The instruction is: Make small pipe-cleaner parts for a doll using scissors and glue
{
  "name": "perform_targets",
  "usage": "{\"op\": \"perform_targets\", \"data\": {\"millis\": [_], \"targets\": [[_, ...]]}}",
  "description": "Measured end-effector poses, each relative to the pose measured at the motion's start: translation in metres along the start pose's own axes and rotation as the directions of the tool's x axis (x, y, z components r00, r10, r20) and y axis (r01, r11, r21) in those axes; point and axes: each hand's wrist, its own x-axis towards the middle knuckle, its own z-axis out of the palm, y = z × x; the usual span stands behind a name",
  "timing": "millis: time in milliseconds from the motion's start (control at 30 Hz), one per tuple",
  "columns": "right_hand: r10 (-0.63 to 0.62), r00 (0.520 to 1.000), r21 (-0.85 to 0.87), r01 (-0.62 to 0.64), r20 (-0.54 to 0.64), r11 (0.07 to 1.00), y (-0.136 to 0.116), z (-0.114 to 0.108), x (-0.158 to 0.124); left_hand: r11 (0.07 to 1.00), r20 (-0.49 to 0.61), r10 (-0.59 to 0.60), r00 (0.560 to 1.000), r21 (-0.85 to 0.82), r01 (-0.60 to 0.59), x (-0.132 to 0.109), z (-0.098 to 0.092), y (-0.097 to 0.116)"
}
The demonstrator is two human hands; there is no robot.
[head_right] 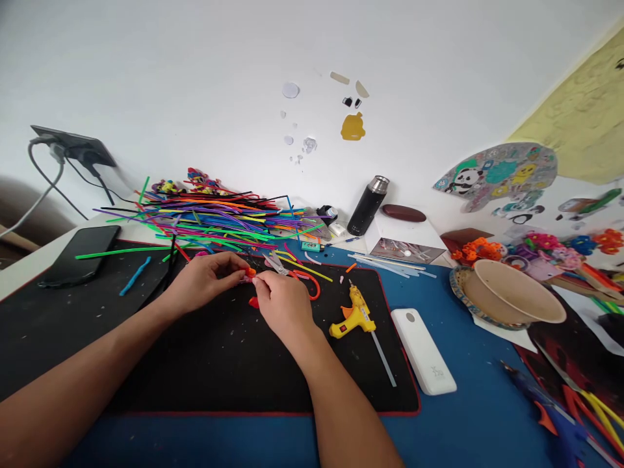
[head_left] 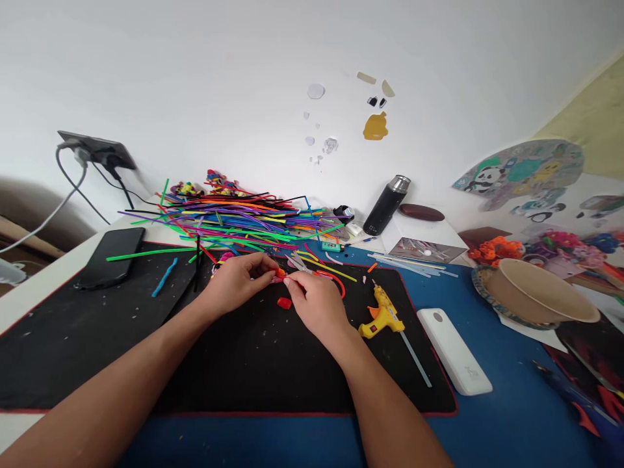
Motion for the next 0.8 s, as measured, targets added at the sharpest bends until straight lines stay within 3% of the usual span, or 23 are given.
{"op": "perform_targets", "data": {"millis": [267,567,800], "targets": [[0.036,0.999,0.059,-0.035,-0.016,0.998,0.001,-0.003,0.001,1.000,0.178,0.029,0.984,0.006,-0.031,-0.003,0.003,0.000],[0.092,0.995,0.252,-0.083,-0.025,0.964,0.003,-0.008,0.004,0.972,0.246,0.019,0.969,-0.232,0.040,-0.006,0.005,0.003],[0.209,0.973,0.460,-0.232,0.102,0.857,0.007,-0.002,0.004,0.934,0.299,0.027,0.954,-0.347,0.082,-0.008,0.007,0.011]]}}
